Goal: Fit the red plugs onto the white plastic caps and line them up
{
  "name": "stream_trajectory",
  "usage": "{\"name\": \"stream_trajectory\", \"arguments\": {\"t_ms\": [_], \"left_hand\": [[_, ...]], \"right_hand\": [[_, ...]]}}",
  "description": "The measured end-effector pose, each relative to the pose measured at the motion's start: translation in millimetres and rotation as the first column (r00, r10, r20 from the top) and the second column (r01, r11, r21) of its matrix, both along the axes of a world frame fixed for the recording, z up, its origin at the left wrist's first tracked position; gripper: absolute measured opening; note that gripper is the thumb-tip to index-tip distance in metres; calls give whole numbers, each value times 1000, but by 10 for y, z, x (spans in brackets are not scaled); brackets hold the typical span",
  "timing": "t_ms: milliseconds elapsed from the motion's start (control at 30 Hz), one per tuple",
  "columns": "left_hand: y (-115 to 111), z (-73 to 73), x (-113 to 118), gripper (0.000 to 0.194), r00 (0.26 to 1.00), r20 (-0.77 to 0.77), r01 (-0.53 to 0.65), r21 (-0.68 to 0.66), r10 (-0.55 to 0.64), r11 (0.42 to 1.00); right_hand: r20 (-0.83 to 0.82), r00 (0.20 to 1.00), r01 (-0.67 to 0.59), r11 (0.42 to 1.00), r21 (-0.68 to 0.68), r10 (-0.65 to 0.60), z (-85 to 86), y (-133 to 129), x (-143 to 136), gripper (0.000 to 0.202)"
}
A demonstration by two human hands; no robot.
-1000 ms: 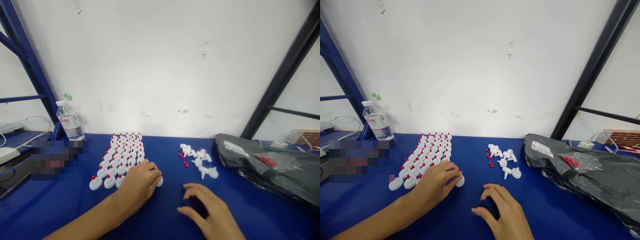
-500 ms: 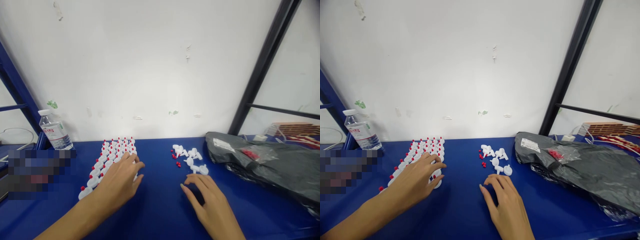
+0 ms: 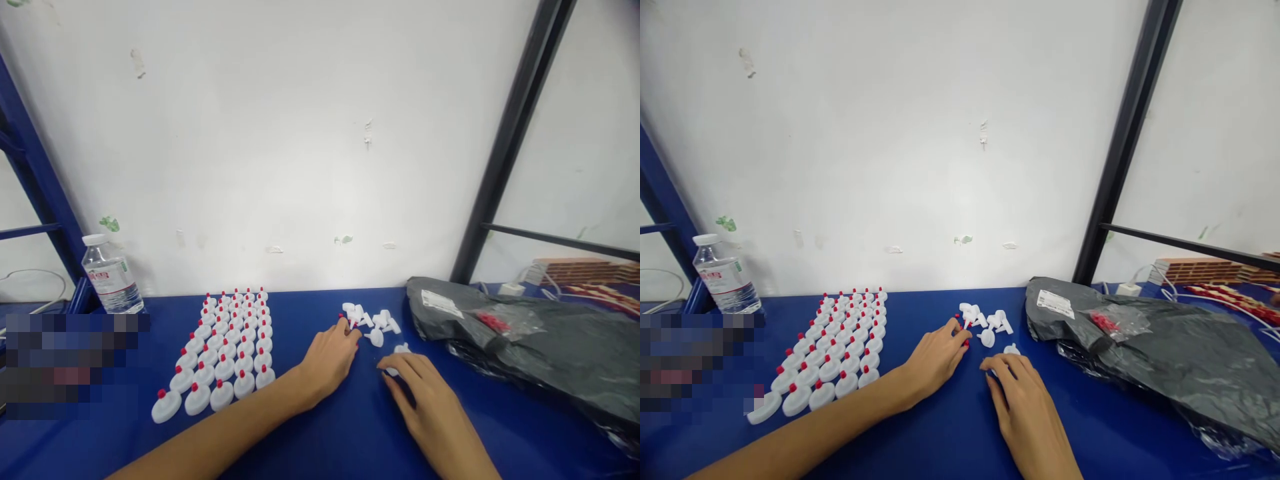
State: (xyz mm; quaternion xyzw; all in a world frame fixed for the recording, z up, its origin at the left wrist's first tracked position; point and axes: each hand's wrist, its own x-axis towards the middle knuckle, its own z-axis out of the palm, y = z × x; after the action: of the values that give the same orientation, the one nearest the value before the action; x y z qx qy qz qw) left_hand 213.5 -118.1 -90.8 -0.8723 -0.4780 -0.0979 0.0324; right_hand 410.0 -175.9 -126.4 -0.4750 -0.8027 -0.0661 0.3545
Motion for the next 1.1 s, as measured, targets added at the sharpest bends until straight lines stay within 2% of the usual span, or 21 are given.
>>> {"name": "stream_trajectory", "arguments": {"t_ms": [267, 367, 500, 633, 700, 767, 867, 967, 1100], "left_hand": [[-45, -28, -41, 24, 1000, -20, 23, 20, -22, 1000], [-167, -36, -108, 24, 999, -44, 28, 4, -28, 1000], [-438, -109, -305, 24, 996, -52, 71, -3, -71, 997], [-649, -198, -506, 33, 997, 24, 76, 28, -76, 997], [-686, -197, -551, 35, 983, 151, 101, 6, -101, 995], [-695, -147, -554, 30, 928, 361, 119, -52, -92, 992], [-709, -13, -518, 18, 757, 650, 109, -220, 62, 969], [-747, 84, -489, 21, 617, 743, 134, -423, 259, 896], [-783, 71, -476, 23, 536, 758, 182, -534, 372, 826]], "right_hand": [[-61, 996, 57, 998, -30, -59, -18, -18, 7, 21], [-60, 994, 88, 994, -60, -92, -17, -34, 0, 26], [-20, 994, 109, 991, -76, -111, -61, -39, -9, 29], [-19, 995, 95, 993, -74, -97, -73, -65, -89, 28], [-59, 996, 61, 992, -108, -67, -25, -109, -193, 23], [-129, 992, -16, 981, -194, -9, 47, -169, -325, 17], [-291, 955, -151, 929, -339, 49, 129, -243, -480, 13], [-458, 889, -233, 869, -437, 8, 115, -260, -484, 18], [-594, 802, -342, 771, -537, -58, 20, -239, -374, 36]]}}
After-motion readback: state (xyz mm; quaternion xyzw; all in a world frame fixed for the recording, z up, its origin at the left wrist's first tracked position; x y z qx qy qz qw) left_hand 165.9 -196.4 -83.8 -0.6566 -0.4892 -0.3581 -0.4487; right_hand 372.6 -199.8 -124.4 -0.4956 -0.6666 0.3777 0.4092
